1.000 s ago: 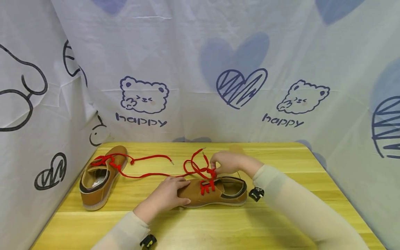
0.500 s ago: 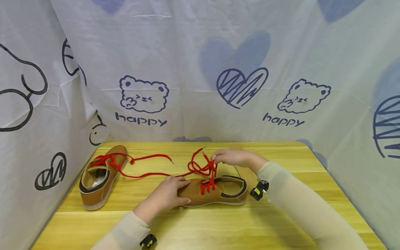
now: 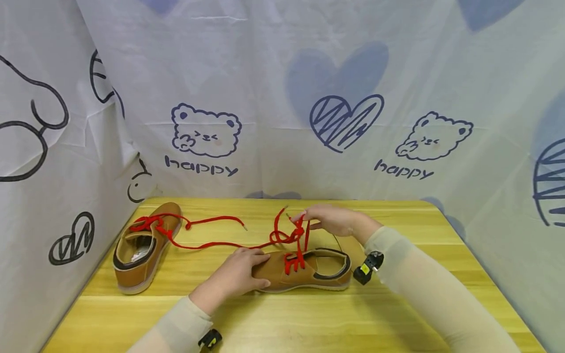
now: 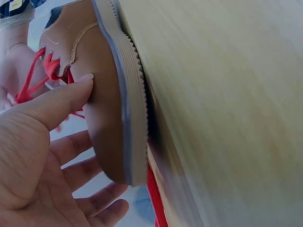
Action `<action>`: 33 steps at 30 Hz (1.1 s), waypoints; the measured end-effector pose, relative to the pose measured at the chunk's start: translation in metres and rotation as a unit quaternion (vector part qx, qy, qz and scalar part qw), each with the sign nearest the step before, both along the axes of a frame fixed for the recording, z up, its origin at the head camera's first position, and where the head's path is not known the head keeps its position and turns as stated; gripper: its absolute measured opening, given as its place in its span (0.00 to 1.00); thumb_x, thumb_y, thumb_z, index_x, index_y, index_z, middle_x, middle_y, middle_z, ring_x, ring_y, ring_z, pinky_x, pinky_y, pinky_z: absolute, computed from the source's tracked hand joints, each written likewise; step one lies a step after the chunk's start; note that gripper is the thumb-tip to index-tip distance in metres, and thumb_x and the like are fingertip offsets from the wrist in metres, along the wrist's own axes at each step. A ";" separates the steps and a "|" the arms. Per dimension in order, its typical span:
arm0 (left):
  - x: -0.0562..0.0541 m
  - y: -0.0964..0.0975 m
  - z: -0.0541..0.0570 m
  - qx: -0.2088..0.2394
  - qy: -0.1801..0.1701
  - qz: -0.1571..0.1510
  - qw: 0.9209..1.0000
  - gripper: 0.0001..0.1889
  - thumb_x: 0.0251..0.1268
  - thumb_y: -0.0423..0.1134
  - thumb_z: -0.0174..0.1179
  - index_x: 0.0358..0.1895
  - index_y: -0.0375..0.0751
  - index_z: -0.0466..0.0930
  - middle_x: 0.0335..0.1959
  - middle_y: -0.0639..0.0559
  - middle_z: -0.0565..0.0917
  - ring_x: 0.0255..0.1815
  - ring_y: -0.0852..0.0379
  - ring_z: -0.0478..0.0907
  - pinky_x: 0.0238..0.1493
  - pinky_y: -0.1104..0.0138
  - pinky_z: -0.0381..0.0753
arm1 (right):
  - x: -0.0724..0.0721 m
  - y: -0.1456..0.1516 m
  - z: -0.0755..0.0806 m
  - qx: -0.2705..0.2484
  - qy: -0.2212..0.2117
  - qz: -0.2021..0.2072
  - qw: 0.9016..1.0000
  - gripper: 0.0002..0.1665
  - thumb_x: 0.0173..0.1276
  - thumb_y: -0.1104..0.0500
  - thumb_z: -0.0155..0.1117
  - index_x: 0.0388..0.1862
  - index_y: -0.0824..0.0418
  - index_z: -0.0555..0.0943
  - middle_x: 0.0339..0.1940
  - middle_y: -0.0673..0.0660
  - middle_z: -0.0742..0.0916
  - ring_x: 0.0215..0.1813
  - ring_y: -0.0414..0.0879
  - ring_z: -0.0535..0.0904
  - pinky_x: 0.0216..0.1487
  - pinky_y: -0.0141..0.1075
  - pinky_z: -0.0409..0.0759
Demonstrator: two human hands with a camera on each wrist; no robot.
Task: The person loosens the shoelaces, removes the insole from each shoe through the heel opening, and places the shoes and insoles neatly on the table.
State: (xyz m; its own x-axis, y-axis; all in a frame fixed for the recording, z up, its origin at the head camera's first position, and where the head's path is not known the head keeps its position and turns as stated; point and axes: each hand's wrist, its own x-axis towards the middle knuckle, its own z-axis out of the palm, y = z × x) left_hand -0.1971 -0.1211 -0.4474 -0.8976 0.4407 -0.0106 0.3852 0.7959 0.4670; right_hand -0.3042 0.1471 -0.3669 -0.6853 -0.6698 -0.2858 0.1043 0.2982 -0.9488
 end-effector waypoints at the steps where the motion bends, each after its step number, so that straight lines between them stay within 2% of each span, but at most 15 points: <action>1: 0.000 0.000 0.000 0.000 -0.001 0.000 1.000 0.35 0.58 0.51 0.73 0.68 0.41 0.76 0.68 0.41 0.75 0.68 0.36 0.67 0.68 0.43 0.65 | -0.001 0.000 0.002 -0.016 -0.002 -0.025 1.000 0.14 0.73 0.63 0.49 0.42 0.65 0.83 0.69 0.65 0.76 0.76 0.62 0.60 0.75 0.56 0.57; 3: 0.000 0.001 0.001 -0.001 -0.002 0.000 1.000 0.35 0.58 0.51 0.73 0.68 0.41 0.76 0.68 0.41 0.75 0.68 0.36 0.67 0.68 0.43 0.65 | -0.003 0.000 0.005 -0.045 -0.006 -0.081 0.996 0.14 0.72 0.63 0.48 0.32 0.60 0.81 0.63 0.62 0.81 0.72 0.61 0.64 0.74 0.55 0.60; 4: 0.000 0.000 0.001 0.000 -0.002 0.000 1.000 0.35 0.58 0.51 0.73 0.68 0.41 0.76 0.68 0.40 0.75 0.68 0.36 0.67 0.68 0.43 0.65 | -0.004 0.000 0.006 -0.055 -0.007 -0.107 0.993 0.14 0.72 0.63 0.49 0.30 0.59 0.81 0.60 0.60 0.82 0.70 0.60 0.66 0.73 0.55 0.60; 7: 0.000 0.000 0.001 0.001 -0.002 -0.001 1.000 0.35 0.58 0.51 0.73 0.68 0.41 0.77 0.67 0.40 0.75 0.68 0.36 0.67 0.68 0.43 0.65 | -0.010 0.003 0.010 -0.066 -0.018 -0.172 0.983 0.13 0.73 0.61 0.47 0.33 0.58 0.78 0.50 0.51 0.83 0.64 0.55 0.68 0.73 0.54 0.60; 10: 0.001 0.000 0.002 0.001 -0.001 -0.001 1.000 0.35 0.58 0.51 0.73 0.68 0.41 0.77 0.68 0.40 0.75 0.68 0.36 0.67 0.68 0.43 0.65 | -0.017 0.008 0.013 -0.092 -0.047 -0.237 0.966 0.11 0.75 0.60 0.45 0.34 0.60 0.74 0.44 0.49 0.84 0.60 0.52 0.71 0.72 0.50 0.60; 12: 0.000 0.000 0.002 0.002 -0.002 -0.001 1.000 0.35 0.57 0.51 0.73 0.68 0.41 0.77 0.68 0.40 0.75 0.68 0.36 0.67 0.68 0.43 0.65 | -0.022 0.014 0.015 -0.125 -0.072 -0.281 0.949 0.11 0.76 0.59 0.44 0.34 0.59 0.72 0.40 0.49 0.85 0.57 0.50 0.72 0.71 0.46 0.62; 16: 0.000 0.000 0.002 -0.001 -0.002 -0.002 1.000 0.35 0.58 0.51 0.73 0.68 0.41 0.77 0.68 0.40 0.75 0.68 0.35 0.67 0.68 0.43 0.65 | -0.034 0.030 0.017 -0.199 -0.117 -0.350 0.908 0.15 0.77 0.59 0.44 0.29 0.58 0.73 0.37 0.50 0.84 0.50 0.46 0.72 0.67 0.40 0.63; 20: 0.000 0.001 0.001 -0.005 -0.005 0.000 1.000 0.35 0.58 0.51 0.73 0.68 0.42 0.76 0.68 0.40 0.75 0.68 0.35 0.67 0.68 0.43 0.65 | -0.045 0.049 0.017 -0.261 -0.159 -0.401 0.864 0.18 0.79 0.58 0.45 0.26 0.59 0.72 0.43 0.53 0.81 0.51 0.45 0.71 0.71 0.38 0.61; 22: 0.000 0.002 0.001 -0.005 -0.007 0.001 1.000 0.35 0.58 0.52 0.73 0.68 0.43 0.76 0.68 0.41 0.74 0.68 0.35 0.67 0.68 0.43 0.65 | -0.050 0.059 0.017 -0.273 -0.166 -0.420 0.849 0.18 0.79 0.57 0.46 0.27 0.59 0.72 0.47 0.53 0.79 0.53 0.45 0.71 0.71 0.37 0.61; 23: 0.000 0.002 0.001 -0.005 -0.007 0.002 1.000 0.35 0.58 0.52 0.73 0.68 0.43 0.76 0.68 0.41 0.74 0.68 0.36 0.67 0.68 0.43 0.65 | -0.052 0.063 0.016 -0.270 -0.165 -0.427 0.847 0.16 0.79 0.57 0.47 0.28 0.59 0.72 0.47 0.53 0.79 0.53 0.45 0.71 0.70 0.37 0.62; 24: 0.000 0.002 0.001 -0.004 -0.007 0.002 1.000 0.35 0.58 0.52 0.73 0.68 0.43 0.76 0.68 0.41 0.74 0.68 0.36 0.67 0.68 0.43 0.65 | -0.052 0.067 0.015 -0.259 -0.159 -0.432 0.849 0.16 0.78 0.57 0.47 0.28 0.58 0.73 0.46 0.52 0.79 0.52 0.44 0.71 0.67 0.36 0.65; 26: 0.001 0.002 0.002 -0.003 -0.008 0.003 1.000 0.35 0.58 0.52 0.73 0.68 0.43 0.76 0.68 0.41 0.74 0.68 0.36 0.66 0.68 0.43 0.65 | -0.054 0.074 0.009 -0.217 -0.139 -0.441 0.860 0.13 0.77 0.58 0.48 0.31 0.58 0.74 0.40 0.50 0.79 0.47 0.43 0.72 0.59 0.34 0.71; 28: 0.001 0.002 0.003 -0.004 -0.010 0.005 1.000 0.35 0.58 0.52 0.73 0.68 0.43 0.76 0.68 0.41 0.74 0.68 0.36 0.66 0.68 0.43 0.65 | -0.053 0.079 0.001 -0.162 -0.116 -0.442 0.875 0.09 0.76 0.59 0.48 0.35 0.57 0.74 0.35 0.48 0.80 0.42 0.41 0.72 0.49 0.32 0.74; 30: 0.001 0.002 0.003 -0.004 -0.013 0.006 1.000 0.35 0.58 0.52 0.73 0.68 0.43 0.76 0.68 0.42 0.74 0.68 0.36 0.66 0.68 0.43 0.65 | -0.050 0.081 -0.007 -0.111 -0.097 -0.445 0.883 0.05 0.75 0.59 0.49 0.39 0.57 0.73 0.32 0.47 0.79 0.38 0.41 0.71 0.44 0.31 0.74; 33: 0.002 0.002 0.004 -0.003 -0.014 0.008 1.000 0.35 0.58 0.52 0.73 0.68 0.43 0.76 0.68 0.42 0.74 0.69 0.36 0.66 0.68 0.43 0.65 | -0.045 0.081 -0.016 -0.055 -0.062 -0.437 0.896 0.05 0.74 0.60 0.49 0.46 0.59 0.70 0.40 0.50 0.78 0.44 0.43 0.69 0.50 0.35 0.73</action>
